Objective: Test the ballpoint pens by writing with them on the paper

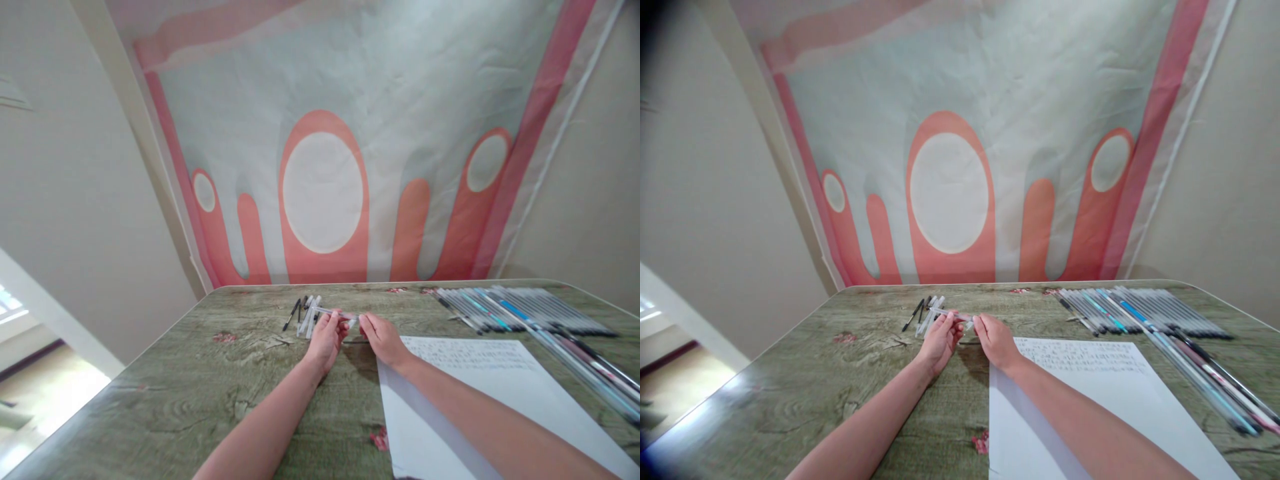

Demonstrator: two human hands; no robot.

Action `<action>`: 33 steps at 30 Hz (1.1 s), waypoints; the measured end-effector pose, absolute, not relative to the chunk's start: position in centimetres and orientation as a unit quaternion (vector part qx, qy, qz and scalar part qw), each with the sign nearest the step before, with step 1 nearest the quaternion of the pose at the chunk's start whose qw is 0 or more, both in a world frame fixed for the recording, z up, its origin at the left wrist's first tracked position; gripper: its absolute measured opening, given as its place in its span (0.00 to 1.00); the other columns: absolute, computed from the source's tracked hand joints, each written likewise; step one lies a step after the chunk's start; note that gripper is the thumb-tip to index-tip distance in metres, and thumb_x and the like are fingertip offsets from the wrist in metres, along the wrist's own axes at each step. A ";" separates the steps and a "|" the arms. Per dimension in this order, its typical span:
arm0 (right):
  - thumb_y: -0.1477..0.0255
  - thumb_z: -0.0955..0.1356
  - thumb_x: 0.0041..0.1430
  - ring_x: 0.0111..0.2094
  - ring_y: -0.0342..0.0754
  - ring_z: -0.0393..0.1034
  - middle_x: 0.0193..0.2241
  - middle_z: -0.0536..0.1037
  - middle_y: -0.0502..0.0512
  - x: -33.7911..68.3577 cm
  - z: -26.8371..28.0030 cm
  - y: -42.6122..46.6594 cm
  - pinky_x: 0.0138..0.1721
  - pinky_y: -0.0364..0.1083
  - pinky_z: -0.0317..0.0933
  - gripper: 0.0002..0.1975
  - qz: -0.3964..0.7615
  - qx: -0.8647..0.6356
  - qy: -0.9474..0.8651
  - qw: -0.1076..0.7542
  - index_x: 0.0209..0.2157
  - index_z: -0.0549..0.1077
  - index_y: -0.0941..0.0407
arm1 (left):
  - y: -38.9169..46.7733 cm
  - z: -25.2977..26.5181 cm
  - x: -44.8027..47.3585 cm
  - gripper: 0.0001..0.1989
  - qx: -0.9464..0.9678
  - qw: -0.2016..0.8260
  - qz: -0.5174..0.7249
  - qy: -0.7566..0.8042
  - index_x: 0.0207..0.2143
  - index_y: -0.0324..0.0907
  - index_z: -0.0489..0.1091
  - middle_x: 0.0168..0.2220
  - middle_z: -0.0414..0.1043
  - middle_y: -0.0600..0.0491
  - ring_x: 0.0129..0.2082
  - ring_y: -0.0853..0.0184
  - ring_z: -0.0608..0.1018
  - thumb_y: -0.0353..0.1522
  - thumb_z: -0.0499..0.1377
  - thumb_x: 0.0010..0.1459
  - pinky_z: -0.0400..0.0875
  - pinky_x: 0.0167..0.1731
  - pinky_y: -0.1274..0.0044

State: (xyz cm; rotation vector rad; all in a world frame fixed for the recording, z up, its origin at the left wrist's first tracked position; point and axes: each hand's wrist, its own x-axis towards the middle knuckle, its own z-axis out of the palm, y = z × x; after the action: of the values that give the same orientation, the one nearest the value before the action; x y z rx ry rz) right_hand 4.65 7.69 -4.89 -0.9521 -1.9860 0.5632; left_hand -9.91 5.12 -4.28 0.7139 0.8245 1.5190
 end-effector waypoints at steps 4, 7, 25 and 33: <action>0.63 0.56 0.60 0.26 0.43 0.64 0.25 0.70 0.50 4.7 -4.6 7.6 0.29 0.41 0.55 0.12 0.229 -0.377 -0.777 0.448 0.32 0.64 0.55 | 5.1 -4.2 -9.9 0.13 0.306 0.597 0.651 0.355 0.37 0.40 0.62 0.31 0.71 0.54 0.25 0.77 0.70 0.36 0.59 0.50 0.64 0.25 0.85; 0.64 0.56 0.60 0.26 0.44 0.63 0.23 0.68 0.50 4.7 -4.7 7.7 0.30 0.42 0.54 0.13 0.209 -0.381 -0.781 0.448 0.29 0.63 0.55 | 5.1 -4.2 -9.9 0.13 0.318 0.597 0.645 0.355 0.37 0.40 0.61 0.31 0.71 0.54 0.25 0.76 0.70 0.36 0.59 0.50 0.64 0.25 0.85; 0.64 0.53 0.62 0.25 0.43 0.63 0.20 0.68 0.49 4.8 -4.7 7.8 0.29 0.40 0.53 0.17 0.196 -0.387 -0.799 0.417 0.24 0.63 0.55 | 5.3 -4.4 -9.9 0.13 0.303 0.596 0.652 0.357 0.37 0.40 0.62 0.31 0.71 0.54 0.25 0.76 0.71 0.35 0.59 0.50 0.66 0.25 0.85; 0.64 0.54 0.62 0.23 0.42 0.63 0.19 0.67 0.49 4.9 -4.5 7.8 0.28 0.41 0.53 0.18 0.194 -0.390 -0.793 0.426 0.23 0.63 0.55 | 5.1 -3.7 -9.7 0.12 0.317 0.600 0.648 0.348 0.35 0.41 0.63 0.31 0.70 0.55 0.25 0.77 0.72 0.35 0.60 0.50 0.67 0.26 0.84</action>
State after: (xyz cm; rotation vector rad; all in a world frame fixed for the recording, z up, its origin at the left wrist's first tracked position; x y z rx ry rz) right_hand 4.87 7.76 -4.46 -0.9754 -1.9808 0.4854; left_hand -9.73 5.12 -3.68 0.7340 0.8059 1.5015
